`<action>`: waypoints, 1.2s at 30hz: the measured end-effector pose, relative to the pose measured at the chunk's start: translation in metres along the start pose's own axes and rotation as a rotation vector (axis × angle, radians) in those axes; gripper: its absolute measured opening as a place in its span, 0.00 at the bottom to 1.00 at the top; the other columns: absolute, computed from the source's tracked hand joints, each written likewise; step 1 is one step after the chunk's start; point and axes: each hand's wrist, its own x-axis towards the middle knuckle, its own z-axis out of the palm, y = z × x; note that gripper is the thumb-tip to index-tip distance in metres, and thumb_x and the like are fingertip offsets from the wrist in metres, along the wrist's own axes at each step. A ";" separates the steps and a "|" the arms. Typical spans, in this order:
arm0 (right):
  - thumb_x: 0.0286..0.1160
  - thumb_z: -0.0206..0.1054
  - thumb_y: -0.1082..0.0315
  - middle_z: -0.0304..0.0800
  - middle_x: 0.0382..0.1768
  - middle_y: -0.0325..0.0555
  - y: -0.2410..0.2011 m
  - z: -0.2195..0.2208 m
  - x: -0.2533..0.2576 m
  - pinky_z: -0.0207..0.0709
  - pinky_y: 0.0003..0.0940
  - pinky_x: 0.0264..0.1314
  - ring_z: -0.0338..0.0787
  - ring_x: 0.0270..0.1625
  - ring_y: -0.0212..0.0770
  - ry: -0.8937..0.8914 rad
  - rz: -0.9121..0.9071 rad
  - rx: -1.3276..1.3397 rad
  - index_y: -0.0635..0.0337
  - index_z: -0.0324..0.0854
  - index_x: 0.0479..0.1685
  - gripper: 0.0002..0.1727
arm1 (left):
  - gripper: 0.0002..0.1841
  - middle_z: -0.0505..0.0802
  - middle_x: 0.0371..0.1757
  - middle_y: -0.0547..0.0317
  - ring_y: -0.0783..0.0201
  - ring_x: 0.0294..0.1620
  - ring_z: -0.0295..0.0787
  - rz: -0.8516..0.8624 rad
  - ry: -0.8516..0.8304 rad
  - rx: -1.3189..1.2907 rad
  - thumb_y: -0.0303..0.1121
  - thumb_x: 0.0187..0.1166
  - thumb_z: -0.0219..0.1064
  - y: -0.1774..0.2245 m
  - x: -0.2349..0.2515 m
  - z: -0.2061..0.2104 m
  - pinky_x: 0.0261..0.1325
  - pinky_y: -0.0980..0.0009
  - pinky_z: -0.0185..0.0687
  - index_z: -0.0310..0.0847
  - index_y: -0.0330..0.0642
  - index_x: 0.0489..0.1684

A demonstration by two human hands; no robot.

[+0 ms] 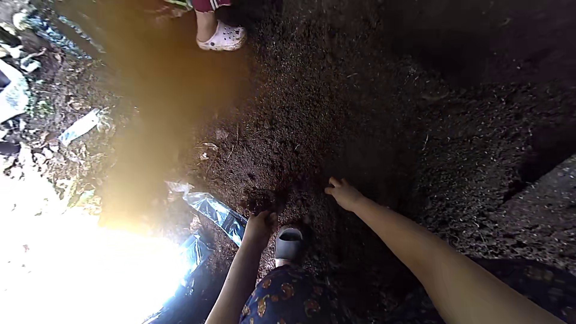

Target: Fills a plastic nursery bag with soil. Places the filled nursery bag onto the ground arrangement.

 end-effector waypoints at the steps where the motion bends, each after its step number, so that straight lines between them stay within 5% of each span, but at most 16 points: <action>1: 0.71 0.71 0.77 0.53 0.91 0.58 0.001 0.001 -0.004 0.63 0.80 0.75 0.54 0.88 0.77 0.002 0.000 -0.003 0.48 0.77 0.80 0.33 | 0.14 0.91 0.43 0.47 0.64 0.33 0.92 0.030 -0.029 -0.039 0.31 0.94 0.49 0.007 -0.007 -0.004 0.35 0.71 0.89 0.63 0.34 0.70; 3: 0.69 0.77 0.65 0.51 0.93 0.56 0.007 0.011 -0.014 0.56 0.83 0.77 0.49 0.90 0.76 -0.002 -0.005 -0.058 0.44 0.73 0.84 0.38 | 0.30 0.88 0.64 0.39 0.55 0.54 0.94 0.130 -0.099 -0.032 0.33 0.96 0.46 0.018 -0.015 -0.015 0.55 0.62 0.90 0.35 0.45 0.93; 5: 0.67 0.79 0.68 0.53 0.92 0.58 0.012 0.021 -0.023 0.55 0.82 0.79 0.50 0.90 0.75 0.015 -0.004 -0.069 0.44 0.73 0.84 0.39 | 0.34 0.86 0.68 0.39 0.56 0.58 0.92 0.248 -0.103 0.034 0.30 0.95 0.48 0.023 -0.014 -0.026 0.58 0.62 0.87 0.28 0.47 0.95; 8: 0.63 0.77 0.78 0.58 0.88 0.63 0.015 0.020 -0.021 0.69 0.73 0.75 0.61 0.85 0.77 0.019 0.043 -0.030 0.48 0.79 0.78 0.36 | 0.27 0.90 0.60 0.42 0.60 0.52 0.92 0.448 -0.050 0.248 0.29 0.92 0.56 0.023 -0.007 -0.046 0.54 0.65 0.87 0.55 0.34 0.88; 11: 0.66 0.75 0.79 0.64 0.82 0.68 0.013 -0.005 -0.016 0.75 0.64 0.74 0.74 0.78 0.71 -0.050 0.101 0.120 0.57 0.81 0.70 0.28 | 0.23 0.91 0.62 0.45 0.56 0.55 0.92 0.612 -0.026 0.727 0.37 0.86 0.64 0.015 -0.002 -0.068 0.60 0.56 0.87 0.74 0.37 0.76; 14: 0.68 0.75 0.77 0.70 0.76 0.69 -0.008 -0.042 -0.022 0.73 0.62 0.73 0.75 0.76 0.66 -0.112 0.066 0.195 0.59 0.81 0.67 0.24 | 0.26 0.87 0.67 0.47 0.50 0.63 0.89 0.583 -0.047 1.101 0.45 0.81 0.71 0.006 -0.005 -0.069 0.67 0.49 0.83 0.78 0.50 0.77; 19: 0.70 0.72 0.75 0.73 0.74 0.62 -0.095 -0.088 -0.036 0.78 0.56 0.68 0.78 0.72 0.59 -0.118 -0.180 0.190 0.58 0.81 0.66 0.22 | 0.29 0.94 0.60 0.51 0.46 0.60 0.92 0.486 -0.169 1.209 0.54 0.81 0.70 0.007 -0.006 -0.064 0.64 0.38 0.82 0.76 0.55 0.79; 23: 0.70 0.73 0.74 0.75 0.72 0.60 -0.167 -0.098 -0.032 0.79 0.54 0.66 0.79 0.71 0.56 -0.147 -0.340 0.168 0.57 0.82 0.64 0.21 | 0.16 0.93 0.61 0.45 0.46 0.66 0.90 0.575 -0.250 1.181 0.35 0.86 0.63 0.007 -0.009 -0.061 0.72 0.42 0.78 0.85 0.39 0.66; 26: 0.70 0.73 0.77 0.74 0.74 0.60 -0.209 -0.096 -0.024 0.78 0.55 0.69 0.78 0.74 0.57 -0.211 -0.358 0.088 0.55 0.80 0.68 0.24 | 0.14 0.94 0.58 0.46 0.50 0.62 0.91 0.616 -0.205 1.022 0.32 0.85 0.63 0.014 -0.017 -0.066 0.72 0.48 0.80 0.86 0.35 0.60; 29: 0.68 0.74 0.78 0.73 0.77 0.59 -0.228 -0.091 -0.018 0.72 0.55 0.76 0.74 0.79 0.57 -0.225 -0.330 -0.012 0.51 0.78 0.74 0.31 | 0.13 0.95 0.53 0.50 0.55 0.53 0.94 0.657 -0.086 0.867 0.34 0.86 0.64 0.036 -0.033 -0.090 0.64 0.49 0.86 0.86 0.39 0.60; 31: 0.70 0.74 0.75 0.72 0.80 0.56 -0.231 -0.092 -0.019 0.70 0.55 0.80 0.72 0.82 0.55 -0.203 -0.309 -0.011 0.49 0.77 0.77 0.32 | 0.13 0.95 0.52 0.53 0.55 0.49 0.95 0.720 0.154 0.798 0.36 0.86 0.65 0.056 -0.038 -0.128 0.58 0.45 0.89 0.87 0.46 0.62; 32: 0.73 0.74 0.73 0.72 0.82 0.54 -0.229 -0.094 -0.022 0.69 0.54 0.82 0.72 0.83 0.54 -0.185 -0.305 0.025 0.48 0.77 0.78 0.31 | 0.15 0.95 0.55 0.46 0.47 0.50 0.94 0.744 0.337 0.748 0.36 0.85 0.66 0.069 -0.042 -0.151 0.57 0.38 0.87 0.85 0.46 0.66; 34: 0.79 0.70 0.71 0.73 0.82 0.53 -0.219 -0.095 -0.030 0.73 0.51 0.81 0.77 0.80 0.53 -0.099 -0.328 0.148 0.51 0.77 0.79 0.27 | 0.27 0.82 0.72 0.24 0.26 0.68 0.83 0.681 0.652 0.661 0.40 0.87 0.65 0.100 -0.062 -0.186 0.68 0.26 0.72 0.71 0.40 0.82; 36: 0.85 0.60 0.70 0.77 0.79 0.53 -0.200 -0.085 -0.034 0.76 0.45 0.79 0.82 0.77 0.50 0.093 -0.393 0.276 0.54 0.77 0.79 0.23 | 0.34 0.62 0.87 0.22 0.25 0.86 0.61 0.615 0.737 0.606 0.42 0.86 0.61 0.117 -0.074 -0.207 0.81 0.27 0.56 0.58 0.36 0.89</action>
